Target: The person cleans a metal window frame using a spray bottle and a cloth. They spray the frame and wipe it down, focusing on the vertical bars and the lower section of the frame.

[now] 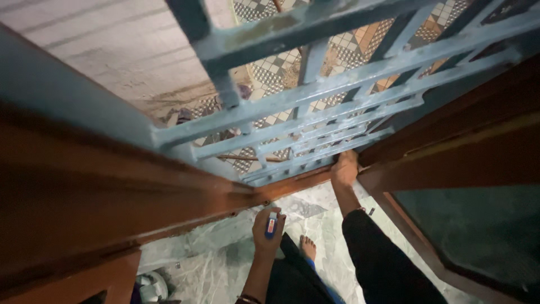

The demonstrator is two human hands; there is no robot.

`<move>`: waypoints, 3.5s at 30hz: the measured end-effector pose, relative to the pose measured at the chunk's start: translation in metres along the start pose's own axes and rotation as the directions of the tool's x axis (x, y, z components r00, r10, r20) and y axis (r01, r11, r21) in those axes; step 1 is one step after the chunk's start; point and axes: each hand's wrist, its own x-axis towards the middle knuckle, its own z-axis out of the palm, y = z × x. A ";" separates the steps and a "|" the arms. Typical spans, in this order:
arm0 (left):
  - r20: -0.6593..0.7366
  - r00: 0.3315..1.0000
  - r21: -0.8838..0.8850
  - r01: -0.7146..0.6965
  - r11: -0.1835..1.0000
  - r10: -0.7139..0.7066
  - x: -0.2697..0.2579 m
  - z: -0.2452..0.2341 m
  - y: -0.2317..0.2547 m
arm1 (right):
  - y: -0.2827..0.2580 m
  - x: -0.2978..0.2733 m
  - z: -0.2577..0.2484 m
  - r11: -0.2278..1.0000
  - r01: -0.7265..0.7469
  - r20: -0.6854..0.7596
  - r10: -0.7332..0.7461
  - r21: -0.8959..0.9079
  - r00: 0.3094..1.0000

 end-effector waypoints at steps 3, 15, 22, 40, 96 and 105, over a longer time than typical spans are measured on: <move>0.000 1.000 0.037 -0.008 0.999 0.008 -0.002 -0.003 0.006 | 0.002 -0.016 -0.008 0.999 0.040 0.005 -0.040 -0.035 0.999; -0.021 0.997 -0.010 -0.078 0.997 0.078 0.001 0.000 0.010 | -0.006 -0.005 -0.010 0.960 -0.212 0.117 0.236 -0.182 0.965; 0.014 0.999 -0.056 0.037 0.998 -0.036 -0.003 -0.001 0.007 | -0.024 -0.057 -0.021 0.977 -0.197 0.056 0.202 -0.076 0.978; -0.014 0.996 -0.002 -0.086 0.996 0.086 0.000 -0.003 0.004 | -0.058 -0.062 -0.018 0.996 0.022 0.034 -0.020 -0.082 0.999; -0.011 0.997 0.064 -0.078 0.995 0.079 0.002 -0.012 0.008 | -0.082 -0.057 -0.003 1.000 0.021 0.284 -0.021 0.003 0.959; -0.013 0.999 0.015 0.035 0.999 -0.035 0.003 -0.010 0.011 | -0.074 -0.087 -0.014 0.975 0.223 0.271 -0.220 0.020 0.937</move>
